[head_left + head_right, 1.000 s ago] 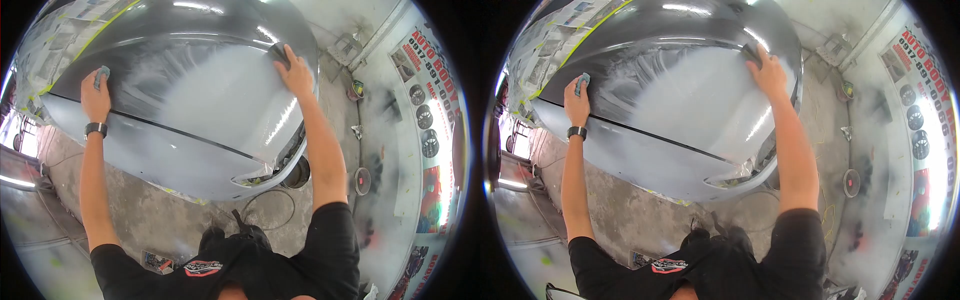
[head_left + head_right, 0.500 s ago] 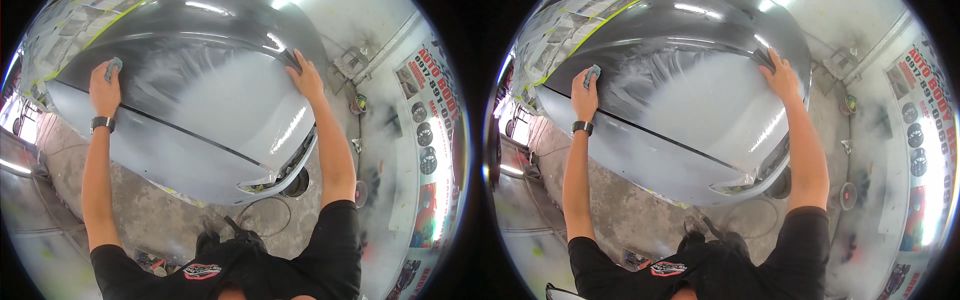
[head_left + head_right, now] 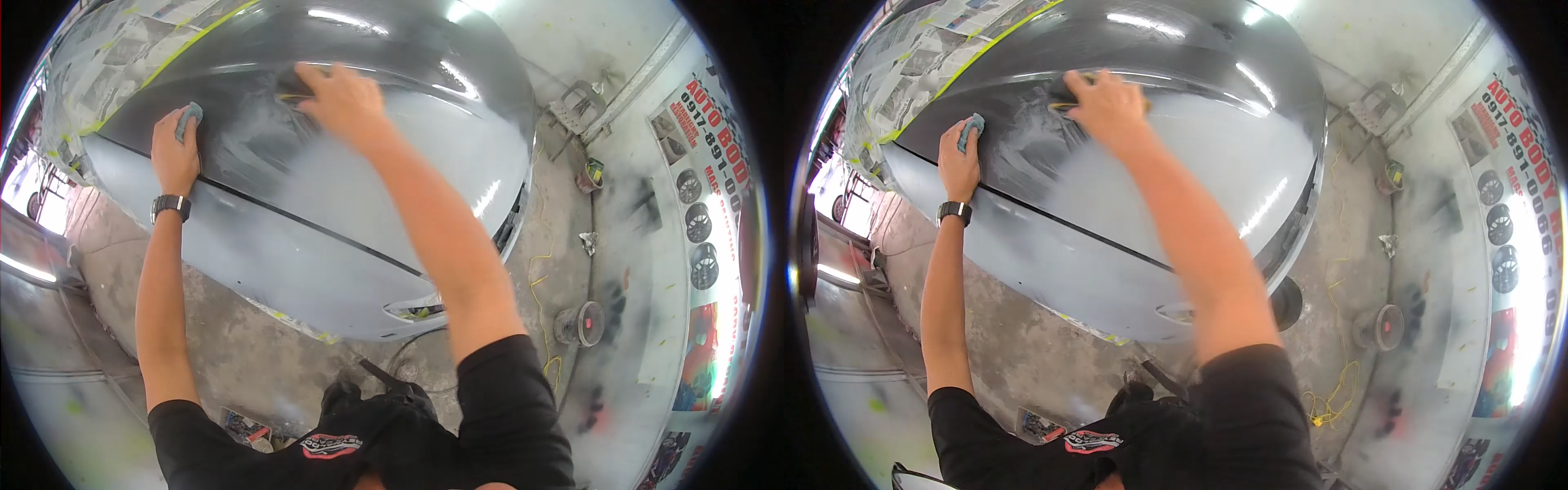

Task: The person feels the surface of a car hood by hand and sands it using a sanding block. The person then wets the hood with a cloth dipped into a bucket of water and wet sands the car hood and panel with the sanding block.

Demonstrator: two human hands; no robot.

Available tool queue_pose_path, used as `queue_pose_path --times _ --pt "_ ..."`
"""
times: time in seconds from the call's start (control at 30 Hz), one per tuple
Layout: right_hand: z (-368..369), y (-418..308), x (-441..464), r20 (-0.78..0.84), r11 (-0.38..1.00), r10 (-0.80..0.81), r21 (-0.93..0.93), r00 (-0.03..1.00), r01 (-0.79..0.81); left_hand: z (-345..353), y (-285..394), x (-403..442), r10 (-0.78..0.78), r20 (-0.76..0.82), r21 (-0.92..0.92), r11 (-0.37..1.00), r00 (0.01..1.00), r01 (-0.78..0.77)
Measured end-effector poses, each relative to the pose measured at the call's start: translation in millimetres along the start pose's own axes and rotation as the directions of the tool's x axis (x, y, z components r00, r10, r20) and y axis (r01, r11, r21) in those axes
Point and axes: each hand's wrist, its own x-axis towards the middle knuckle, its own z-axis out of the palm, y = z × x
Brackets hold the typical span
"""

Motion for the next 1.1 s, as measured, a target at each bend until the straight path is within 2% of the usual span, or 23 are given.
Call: queue_pose_path --times 0.1,0.13,0.2,0.23,0.27,0.33,0.37,0.4,0.47,0.57,0.6,0.63,0.67,0.7,0.73,0.83,0.9,0.97,1.07,1.1 --pt "-27 126 -54 -0.086 0.983 0.182 0.029 0.980 -0.180 -5 9 0 -0.042 0.013 0.019 0.999 0.999 0.041" --pt "-43 165 -82 -0.060 0.951 0.310 0.030 0.949 -0.308 -3 12 1 -0.051 0.008 0.025 0.998 0.999 0.051" --pt "-24 271 -132 -0.227 0.928 0.368 0.027 0.902 -0.372 -4 15 1 -0.079 -0.001 0.048 0.996 0.997 0.079" --pt "-20 292 -137 -0.283 0.916 0.391 0.021 0.876 -0.402 -4 16 3 -0.087 -0.011 0.059 0.994 0.996 0.087" --pt "-25 268 -125 -0.225 0.901 0.422 -0.003 0.878 -0.433 -4 17 3 -0.089 -0.005 0.072 0.993 0.996 0.089" --pt "-42 157 -78 -0.109 0.863 0.495 -0.049 0.862 -0.502 -4 14 3 -0.075 0.005 0.075 0.994 0.997 0.074" --pt "-33 116 -57 -0.077 0.906 0.407 -0.092 0.910 -0.413 -2 10 4 -0.064 0.000 0.062 0.996 0.998 0.063" --pt "-18 79 -43 -0.151 0.948 0.286 -0.098 0.946 -0.302 -1 7 1 -0.054 0.002 0.049 0.997 0.999 0.054" --pt "-5 33 -11 -0.005 0.968 0.235 -0.094 0.972 -0.234 -2 5 -1 -0.065 0.019 0.044 0.997 0.998 0.064" --pt "-20 63 -35 -0.035 0.986 0.150 -0.061 0.988 -0.152 0 10 1 -0.038 -0.007 0.029 0.999 0.999 0.038" --pt "-28 103 -51 -0.095 0.984 0.168 -0.048 0.981 -0.173 -2 6 -3 -0.033 -0.017 0.030 0.999 0.999 0.034" --pt "-36 148 -73 -0.086 0.946 0.316 -0.048 0.945 -0.321 -2 5 -3 -0.038 -0.017 0.037 0.999 0.999 0.038" --pt "-38 194 -101 -0.166 0.946 0.319 -0.007 0.933 -0.325 -1 8 0 -0.040 -0.021 0.043 0.998 0.999 0.041" --pt "-34 235 -124 -0.188 0.896 0.433 -0.021 0.882 -0.444 -1 10 1 -0.047 -0.022 0.051 0.998 0.999 0.048" --pt "-34 238 -131 -0.187 0.850 0.515 -0.012 0.836 -0.526 -2 11 -1 -0.075 -0.017 0.048 0.996 0.997 0.075" --pt "-39 167 -78 -0.113 0.898 0.430 -0.048 0.896 -0.437 -3 12 3 -0.095 0.002 0.044 0.995 0.995 0.095" --pt "-31 91 -31 -0.058 0.955 0.283 -0.072 0.957 -0.287 -1 10 2 -0.086 -0.002 0.044 0.995 0.996 0.086" --pt "-23 67 1 0.067 0.986 0.156 -0.066 0.985 -0.152 -1 4 -3 -0.047 0.008 0.043 0.998 0.999 0.046" --pt "-41 150 -17 0.132 0.994 -0.050 0.100 0.990 0.037 -2 5 0 -0.033 -0.014 0.017 0.999 0.999 0.033" --pt "-47 194 -35 0.106 0.998 -0.015 0.058 0.994 0.009 -1 5 0 -0.042 -0.023 0.004 0.999 0.999 0.042"
